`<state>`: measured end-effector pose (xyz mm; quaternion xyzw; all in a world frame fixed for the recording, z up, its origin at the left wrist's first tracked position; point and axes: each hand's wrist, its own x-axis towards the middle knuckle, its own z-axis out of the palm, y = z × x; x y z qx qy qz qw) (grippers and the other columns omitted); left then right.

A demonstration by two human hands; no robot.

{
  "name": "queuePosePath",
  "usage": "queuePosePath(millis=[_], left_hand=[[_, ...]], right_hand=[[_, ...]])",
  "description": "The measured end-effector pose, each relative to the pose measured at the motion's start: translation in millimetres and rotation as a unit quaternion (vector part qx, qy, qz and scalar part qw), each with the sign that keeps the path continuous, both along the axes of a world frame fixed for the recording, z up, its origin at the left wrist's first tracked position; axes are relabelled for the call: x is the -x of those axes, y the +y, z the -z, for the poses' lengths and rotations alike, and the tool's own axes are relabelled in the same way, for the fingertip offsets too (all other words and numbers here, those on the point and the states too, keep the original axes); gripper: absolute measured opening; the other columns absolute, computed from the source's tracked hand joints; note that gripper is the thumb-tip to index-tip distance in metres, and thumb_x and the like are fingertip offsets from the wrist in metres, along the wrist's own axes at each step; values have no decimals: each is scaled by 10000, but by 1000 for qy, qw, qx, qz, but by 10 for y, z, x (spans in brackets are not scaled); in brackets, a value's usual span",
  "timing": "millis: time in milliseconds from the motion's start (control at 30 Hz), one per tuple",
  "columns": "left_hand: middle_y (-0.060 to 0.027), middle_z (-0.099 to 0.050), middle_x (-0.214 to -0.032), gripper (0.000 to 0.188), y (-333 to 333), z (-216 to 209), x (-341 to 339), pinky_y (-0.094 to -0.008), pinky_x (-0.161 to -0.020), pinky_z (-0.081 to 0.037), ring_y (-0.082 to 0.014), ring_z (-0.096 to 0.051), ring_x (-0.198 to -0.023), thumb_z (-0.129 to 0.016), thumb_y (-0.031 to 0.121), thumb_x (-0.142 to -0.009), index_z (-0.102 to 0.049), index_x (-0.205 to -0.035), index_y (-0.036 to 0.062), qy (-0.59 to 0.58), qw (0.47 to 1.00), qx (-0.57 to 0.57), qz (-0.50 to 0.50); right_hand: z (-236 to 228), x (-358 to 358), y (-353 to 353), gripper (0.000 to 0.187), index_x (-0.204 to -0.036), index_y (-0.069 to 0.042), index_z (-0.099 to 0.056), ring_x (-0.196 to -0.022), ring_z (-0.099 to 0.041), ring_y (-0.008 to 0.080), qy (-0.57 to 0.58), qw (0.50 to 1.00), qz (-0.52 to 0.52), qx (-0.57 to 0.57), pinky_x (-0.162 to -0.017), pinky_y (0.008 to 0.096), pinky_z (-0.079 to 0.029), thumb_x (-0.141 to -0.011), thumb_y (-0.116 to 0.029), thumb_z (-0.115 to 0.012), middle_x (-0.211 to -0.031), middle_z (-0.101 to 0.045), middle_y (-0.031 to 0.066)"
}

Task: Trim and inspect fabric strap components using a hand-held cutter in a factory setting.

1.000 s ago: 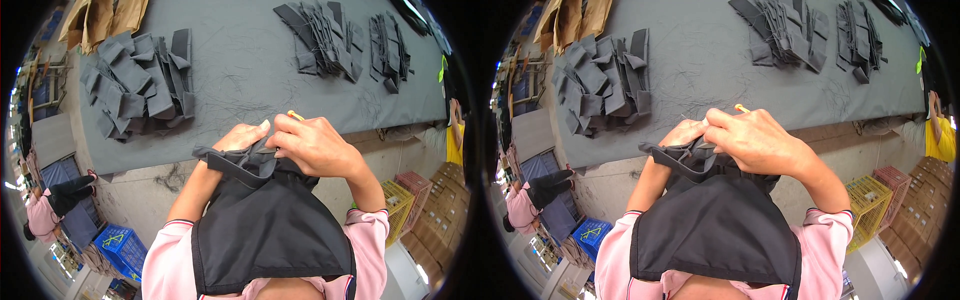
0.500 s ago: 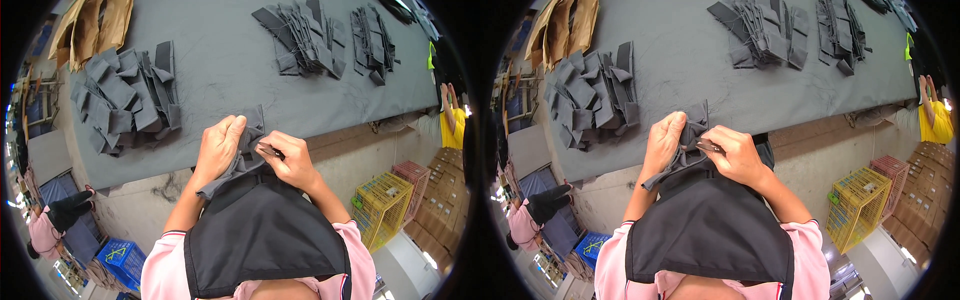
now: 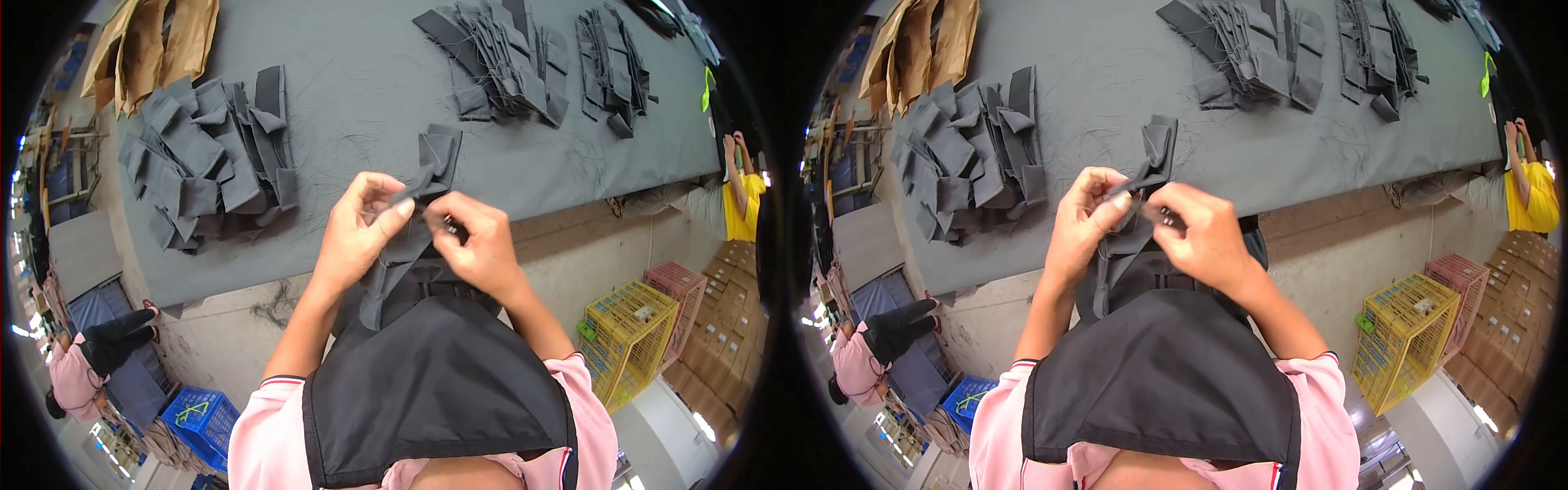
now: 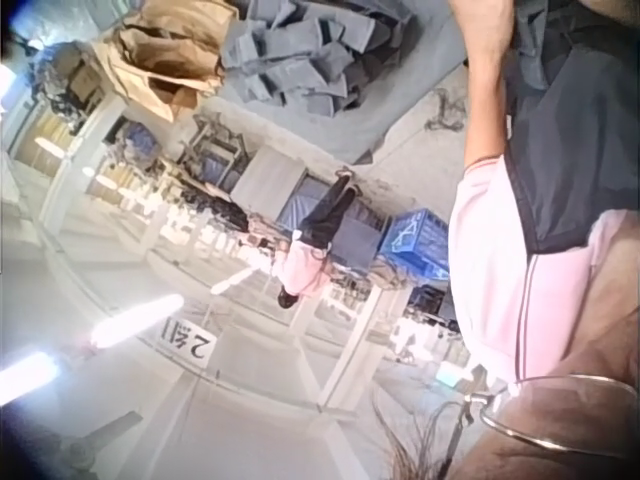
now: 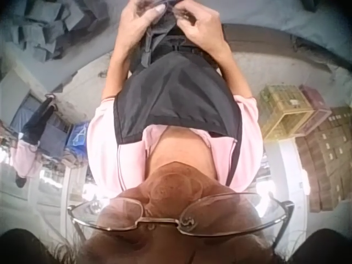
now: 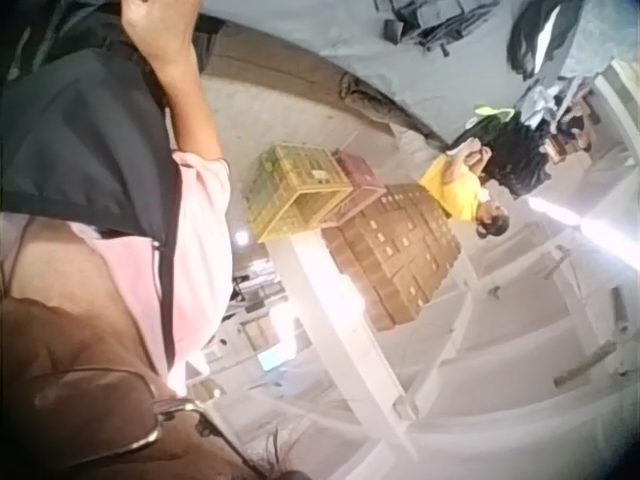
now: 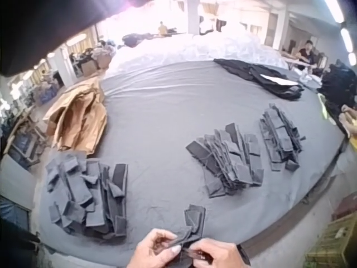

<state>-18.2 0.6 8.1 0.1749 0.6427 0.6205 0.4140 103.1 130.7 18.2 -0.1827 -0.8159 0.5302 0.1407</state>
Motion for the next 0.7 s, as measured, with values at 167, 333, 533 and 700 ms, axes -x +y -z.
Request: queuePosePath(millis=[167, 333, 533, 700], left_hand=[[-57, -497, -1098, 513, -25, 95, 9, -215, -793, -414, -94, -486, -910, -595, 17, -703, -440, -1190, 54, 61, 995, 69, 48], [-53, -471, -1145, 595, -79, 49, -139, -207, -801, -412, -84, -473, -973, -558, -14, -671, -409, -1244, 42, -193, 978, 54, 65], [-117, -450, -1173, 693, -41, 31, -307, -264, -890, -394, -141, -451, -1059, -538, -69, -740, -222, -1354, -14, -135, 981, -24, -137], [-151, -348, -1228, 739, -13, 86, -243, -249, -887, -403, -155, -419, -1075, -552, -75, -753, -164, -1379, -14, -23, 988, -16, -154]], right_hand=[[52, 70, 95, 167, -765, -51, -559, -545, -532, 268, 38, 990, 8, -137, -519, 328, -445, -625, 27, -604, -669, -552, 87], [106, 165, 128, 194, -815, -23, -581, -580, -558, 262, 43, 997, -17, -59, -537, 327, -448, -627, 17, -608, -703, -576, 92], [-132, 13, 15, 326, -1018, -56, -618, -666, -568, 244, 22, 997, 26, -75, -541, 295, -468, -697, -34, -672, -875, -568, 89], [-139, -163, -93, 346, -1020, -49, -625, -625, -546, 189, -10, 979, 19, -203, -537, 293, -456, -688, -62, -719, -831, -528, 70]])
